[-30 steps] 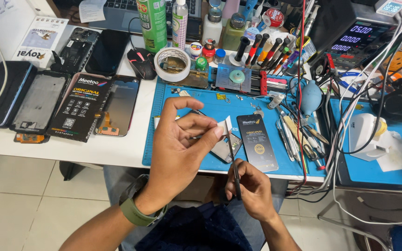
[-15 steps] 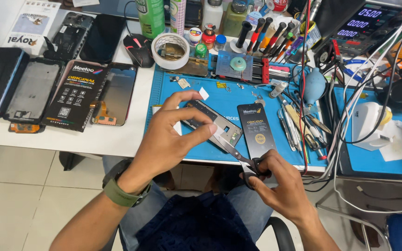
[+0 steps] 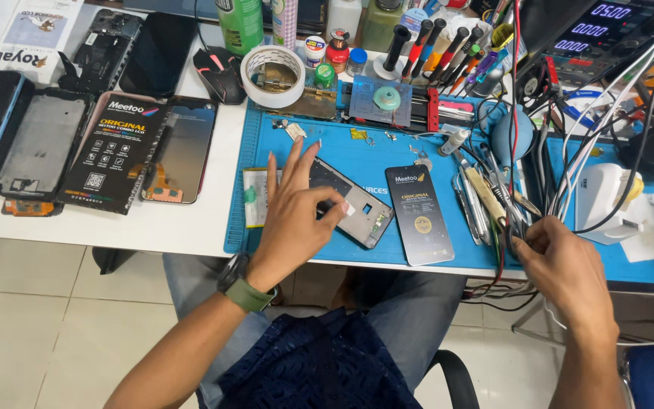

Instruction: The person holds a smartphone, connects a charging cable, and navigates the interface. They then remove the back cover, take out the battery, and apply adhesive tape to the phone's internal frame.

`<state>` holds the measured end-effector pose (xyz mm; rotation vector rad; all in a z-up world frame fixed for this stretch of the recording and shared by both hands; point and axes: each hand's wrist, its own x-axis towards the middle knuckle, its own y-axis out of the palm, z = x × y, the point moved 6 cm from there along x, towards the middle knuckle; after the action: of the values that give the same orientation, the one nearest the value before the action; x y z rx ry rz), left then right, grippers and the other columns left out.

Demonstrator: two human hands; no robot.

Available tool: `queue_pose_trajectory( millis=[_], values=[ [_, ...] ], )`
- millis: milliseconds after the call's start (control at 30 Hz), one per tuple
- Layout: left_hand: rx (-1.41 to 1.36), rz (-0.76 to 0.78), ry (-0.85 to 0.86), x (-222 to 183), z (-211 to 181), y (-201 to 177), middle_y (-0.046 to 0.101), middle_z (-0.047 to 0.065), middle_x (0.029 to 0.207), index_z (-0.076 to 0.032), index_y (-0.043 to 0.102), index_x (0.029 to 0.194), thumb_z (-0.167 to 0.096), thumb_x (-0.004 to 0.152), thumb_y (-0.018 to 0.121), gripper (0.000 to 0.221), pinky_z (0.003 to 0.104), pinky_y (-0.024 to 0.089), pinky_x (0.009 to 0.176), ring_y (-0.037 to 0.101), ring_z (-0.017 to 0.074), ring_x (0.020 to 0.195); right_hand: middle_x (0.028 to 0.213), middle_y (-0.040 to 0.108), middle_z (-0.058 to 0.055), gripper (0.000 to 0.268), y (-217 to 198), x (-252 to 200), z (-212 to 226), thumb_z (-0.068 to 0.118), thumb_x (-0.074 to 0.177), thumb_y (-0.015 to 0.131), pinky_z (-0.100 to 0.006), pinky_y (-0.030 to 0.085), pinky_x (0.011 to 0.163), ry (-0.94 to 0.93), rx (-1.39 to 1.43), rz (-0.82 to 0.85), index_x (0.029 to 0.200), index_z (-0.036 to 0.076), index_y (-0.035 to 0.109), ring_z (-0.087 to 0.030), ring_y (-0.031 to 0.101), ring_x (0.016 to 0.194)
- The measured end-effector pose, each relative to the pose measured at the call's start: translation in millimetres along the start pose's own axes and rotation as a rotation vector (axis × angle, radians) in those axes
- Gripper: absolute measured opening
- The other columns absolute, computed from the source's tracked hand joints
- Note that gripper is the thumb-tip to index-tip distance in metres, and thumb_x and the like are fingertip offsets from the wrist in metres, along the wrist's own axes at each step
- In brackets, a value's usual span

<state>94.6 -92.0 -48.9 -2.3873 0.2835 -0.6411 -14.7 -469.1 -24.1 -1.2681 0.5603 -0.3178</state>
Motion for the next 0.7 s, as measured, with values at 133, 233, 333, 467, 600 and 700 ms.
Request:
queue_pose_trajectory(
  millis=[133,233,333,467,600,700],
  values=[
    [0.029,0.036,-0.020,4.9,-0.1,8.6,0.036,0.023,0.175,-0.020,0.080,0.076,-0.023,0.096,0.076,0.021,0.070,-0.005,0.135,0.014,0.0409,0.168,0.086,0.083,-0.012,0.034,-6.1,10.7,-3.6,0.028,0.101,0.075,-0.047,0.046,0.077,0.027,-0.011,0.126,0.128,0.013,0.061,-0.039,0.072,0.082],
    [0.064,0.026,-0.032,3.7,2.2,11.3,0.039,0.022,0.174,-0.020,0.081,0.076,-0.025,0.095,0.079,0.019,0.071,-0.004,0.133,0.017,0.0396,0.168,0.086,0.082,-0.014,0.045,-3.2,8.9,1.1,0.033,0.101,0.078,-0.043,0.049,0.078,-0.015,-0.002,0.246,0.136,0.013,0.059,-0.033,0.071,0.078],
    [0.073,0.011,-0.033,3.1,3.5,12.7,0.039,0.021,0.174,-0.021,0.080,0.077,-0.025,0.096,0.078,0.020,0.073,-0.001,0.133,0.019,0.0400,0.168,0.091,0.083,-0.015,0.031,-5.1,-6.6,37.0,0.033,0.108,0.072,-0.052,0.046,0.080,-0.225,0.016,-0.078,0.131,0.013,0.065,-0.045,0.071,0.086],
    [0.066,0.022,-0.069,2.7,2.8,12.3,0.042,0.026,0.171,-0.015,0.082,0.082,-0.020,0.093,0.079,0.013,0.076,-0.003,0.129,0.019,0.0446,0.167,0.097,0.079,-0.006,0.010,24.3,-35.1,118.2,0.015,0.101,0.081,-0.038,0.059,0.080,-0.819,0.401,-0.290,0.109,0.010,0.079,-0.024,0.073,0.084],
    [0.073,0.004,-0.085,1.5,-0.5,11.0,0.047,0.030,0.166,-0.009,0.083,0.084,-0.019,0.091,0.081,0.013,0.078,-0.002,0.125,0.023,0.0478,0.166,0.105,0.074,-0.004,0.009,50.7,-55.8,170.9,0.018,0.101,0.078,-0.041,0.055,0.076,-1.088,0.339,-0.373,0.110,0.016,0.079,-0.029,0.066,0.089],
    [0.124,-0.028,-0.070,-0.1,0.8,14.7,0.049,0.027,0.166,-0.011,0.083,0.083,-0.022,0.090,0.082,0.013,0.077,-0.001,0.126,0.025,0.0449,0.166,0.130,0.069,-0.010,0.024,72.6,-60.7,185.4,0.022,0.099,0.079,-0.044,0.048,0.081,-1.140,0.197,-0.394,0.121,0.014,0.076,-0.034,0.063,0.108]
  ],
)
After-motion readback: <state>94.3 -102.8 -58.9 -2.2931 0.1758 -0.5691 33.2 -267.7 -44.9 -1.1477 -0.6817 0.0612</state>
